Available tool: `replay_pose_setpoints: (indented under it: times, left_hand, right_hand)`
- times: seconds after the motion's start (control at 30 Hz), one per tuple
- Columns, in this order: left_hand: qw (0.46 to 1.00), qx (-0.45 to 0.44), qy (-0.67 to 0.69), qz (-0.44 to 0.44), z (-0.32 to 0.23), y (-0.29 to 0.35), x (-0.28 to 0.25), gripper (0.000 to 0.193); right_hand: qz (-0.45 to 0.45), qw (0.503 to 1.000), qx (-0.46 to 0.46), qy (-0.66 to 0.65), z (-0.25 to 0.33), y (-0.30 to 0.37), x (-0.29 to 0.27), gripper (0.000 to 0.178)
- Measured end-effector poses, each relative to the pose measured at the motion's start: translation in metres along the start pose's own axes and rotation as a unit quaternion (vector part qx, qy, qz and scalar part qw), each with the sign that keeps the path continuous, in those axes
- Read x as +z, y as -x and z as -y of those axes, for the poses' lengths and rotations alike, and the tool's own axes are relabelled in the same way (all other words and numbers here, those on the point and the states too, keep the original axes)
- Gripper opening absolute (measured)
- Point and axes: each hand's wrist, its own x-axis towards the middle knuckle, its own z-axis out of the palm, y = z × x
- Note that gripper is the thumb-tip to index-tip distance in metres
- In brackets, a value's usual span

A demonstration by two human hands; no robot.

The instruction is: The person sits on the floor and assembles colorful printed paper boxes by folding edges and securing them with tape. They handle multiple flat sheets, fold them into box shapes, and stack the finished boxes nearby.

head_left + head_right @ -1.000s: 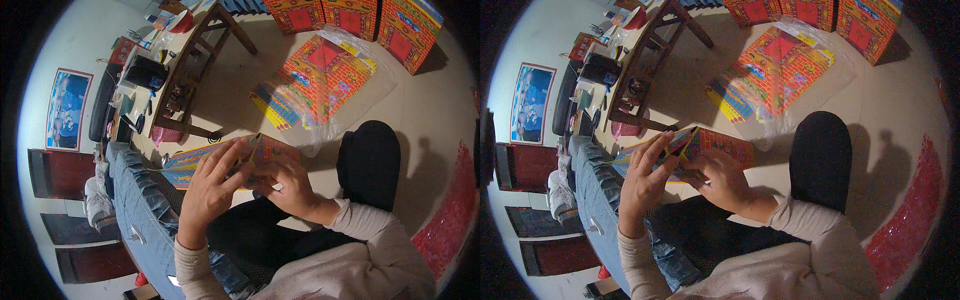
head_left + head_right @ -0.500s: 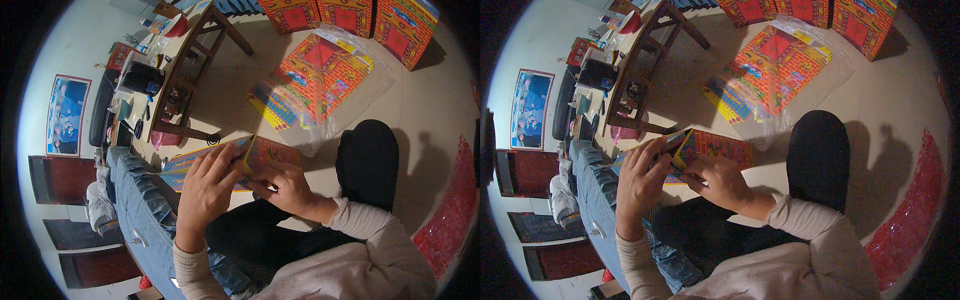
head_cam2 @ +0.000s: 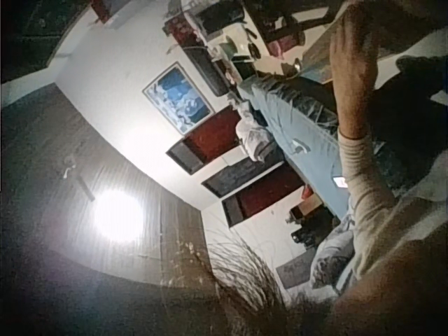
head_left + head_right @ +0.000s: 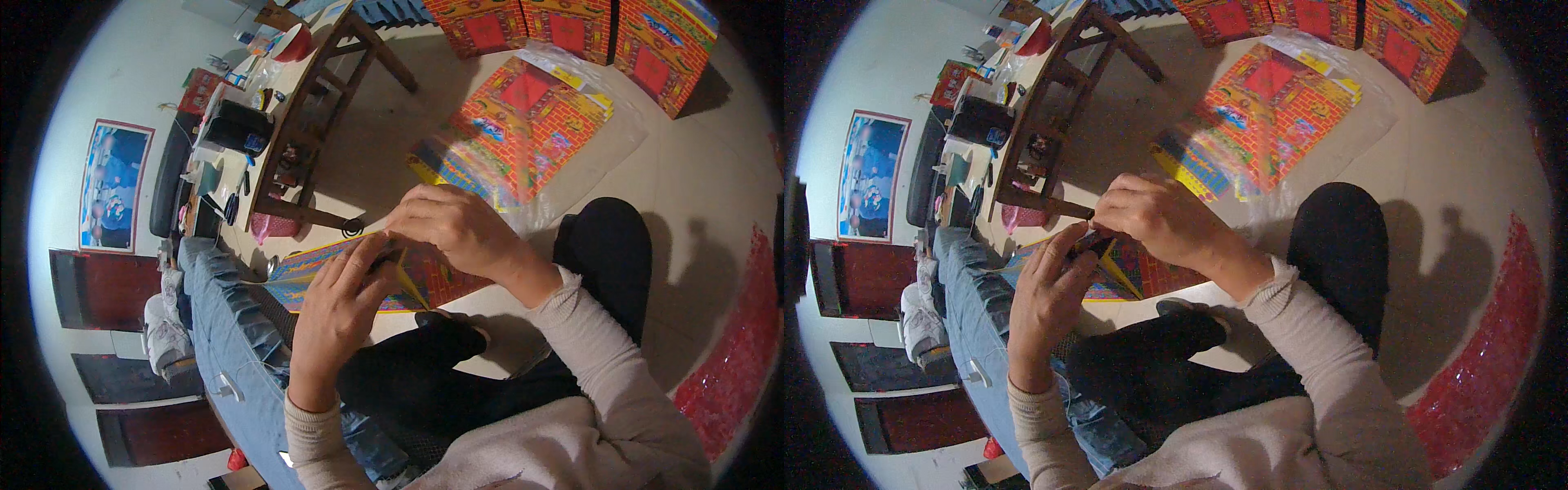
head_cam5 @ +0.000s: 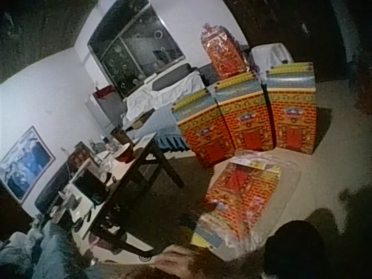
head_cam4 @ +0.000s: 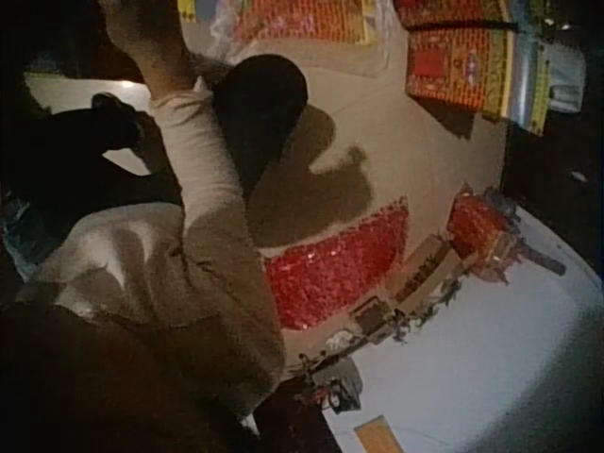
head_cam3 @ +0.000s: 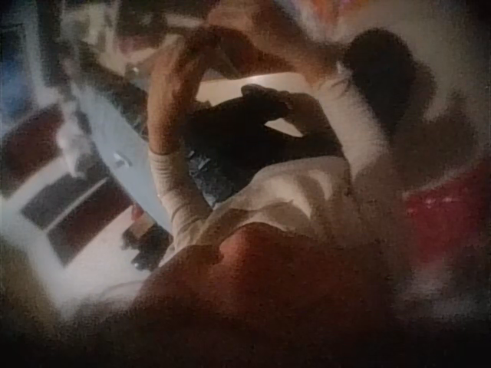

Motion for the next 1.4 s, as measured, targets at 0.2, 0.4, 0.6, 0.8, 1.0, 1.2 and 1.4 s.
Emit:
replay_pose_setpoints:
  times: [0.2,0.4,0.6,0.8,1.0,1.2,1.4]
  left_hand:
    - [0.999,-0.008,0.02,-0.04,0.001,0.0,0.004,0.035]
    - [0.998,0.015,-0.029,-0.051,0.002,0.0,0.004,0.036]
    - [0.998,-0.013,-0.016,-0.051,0.002,0.002,0.005,0.033]
    - [0.999,-0.035,-0.019,-0.018,0.002,-0.004,0.004,0.022]
    - [0.999,-0.024,-0.016,-0.043,0.006,-0.004,0.01,0.023]
    - [0.998,-0.022,-0.005,-0.06,0.008,-0.003,0.012,0.027]
    - [0.99,-0.091,0.071,-0.084,0.011,0.003,0.021,0.04]
  right_hand:
    - [0.004,0.998,-0.013,0.067,-0.001,0.007,0.011,0.015]
    - [-0.024,0.997,0.0,0.079,-0.004,0.022,0.023,0.015]
    - [-0.024,0.999,-0.011,0.033,-0.004,0.023,0.022,0.017]
    - [-0.028,0.999,0.004,0.047,-0.002,0.026,0.023,0.016]
    - [-0.013,0.999,0.024,0.021,-0.002,0.03,0.022,0.021]
    - [-0.031,0.998,0.047,-0.041,0.001,0.037,0.023,0.029]
    - [-0.007,0.998,0.02,-0.066,0.009,0.032,0.016,0.03]
